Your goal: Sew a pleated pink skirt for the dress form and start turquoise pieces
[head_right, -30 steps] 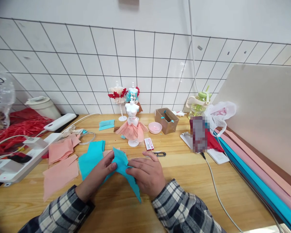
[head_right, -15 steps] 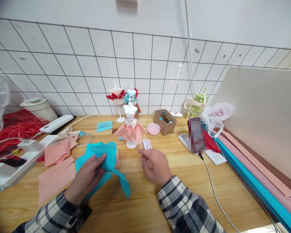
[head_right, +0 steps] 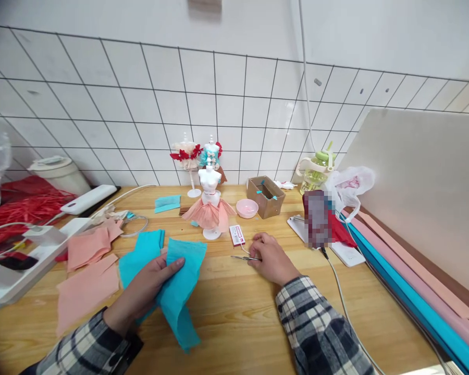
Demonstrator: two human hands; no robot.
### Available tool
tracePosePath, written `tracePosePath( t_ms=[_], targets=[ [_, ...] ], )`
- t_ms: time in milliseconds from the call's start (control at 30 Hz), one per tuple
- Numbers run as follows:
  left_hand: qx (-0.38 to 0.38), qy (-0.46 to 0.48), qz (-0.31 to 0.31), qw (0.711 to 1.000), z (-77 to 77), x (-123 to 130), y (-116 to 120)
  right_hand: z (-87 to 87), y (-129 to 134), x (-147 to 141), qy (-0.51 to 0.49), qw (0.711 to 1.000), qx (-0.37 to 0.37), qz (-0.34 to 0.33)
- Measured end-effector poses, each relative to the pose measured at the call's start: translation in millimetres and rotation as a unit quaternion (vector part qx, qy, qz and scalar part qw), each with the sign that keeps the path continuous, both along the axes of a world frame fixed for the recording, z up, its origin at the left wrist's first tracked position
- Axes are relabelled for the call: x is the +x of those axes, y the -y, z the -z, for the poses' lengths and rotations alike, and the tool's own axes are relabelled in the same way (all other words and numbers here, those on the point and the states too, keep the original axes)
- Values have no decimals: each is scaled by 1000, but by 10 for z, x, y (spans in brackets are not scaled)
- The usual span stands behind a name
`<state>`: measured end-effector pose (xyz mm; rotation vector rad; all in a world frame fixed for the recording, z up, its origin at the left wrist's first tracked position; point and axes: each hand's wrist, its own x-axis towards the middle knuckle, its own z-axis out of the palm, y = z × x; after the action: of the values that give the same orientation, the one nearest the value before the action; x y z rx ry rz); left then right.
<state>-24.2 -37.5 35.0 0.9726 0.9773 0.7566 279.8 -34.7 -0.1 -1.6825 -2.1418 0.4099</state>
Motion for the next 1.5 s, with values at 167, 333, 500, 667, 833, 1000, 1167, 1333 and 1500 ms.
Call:
tracePosePath(
  t_ms=[167, 333, 500, 667, 833, 1000, 1167, 1333, 1500],
  targets=[
    [16, -31, 3, 999, 45, -6, -30, -155, 75, -2, -24, 999, 40, -24],
    [51, -66, 16, 996, 82, -9, -39, -177, 137, -198, -304, 948, -73, -55],
    [133, -151, -16, 979, 90, -9, -65, -78, 246, -581, -350, 917, -174, -83],
    [175, -189, -13, 966, 104, -5, -74, -35, 348, -770, -249, 957, -146, -33],
    [155, -186, 15, 970, 117, 26, -43, -3, 339, -772, -207, 971, -118, -20],
    [141, -193, 12, 971, 101, 28, -37, -2, 321, -748, -196, 974, -111, -18],
    [148, -184, 26, 971, 110, 28, -35, -15, 342, -758, -193, 975, -106, -31],
    [155, -176, 36, 971, 133, 32, -29, -55, 355, -765, -172, 977, -116, -40],
    [165, -185, 36, 968, 116, 47, -18, -73, 360, -770, -151, 981, -118, -38]
  ],
)
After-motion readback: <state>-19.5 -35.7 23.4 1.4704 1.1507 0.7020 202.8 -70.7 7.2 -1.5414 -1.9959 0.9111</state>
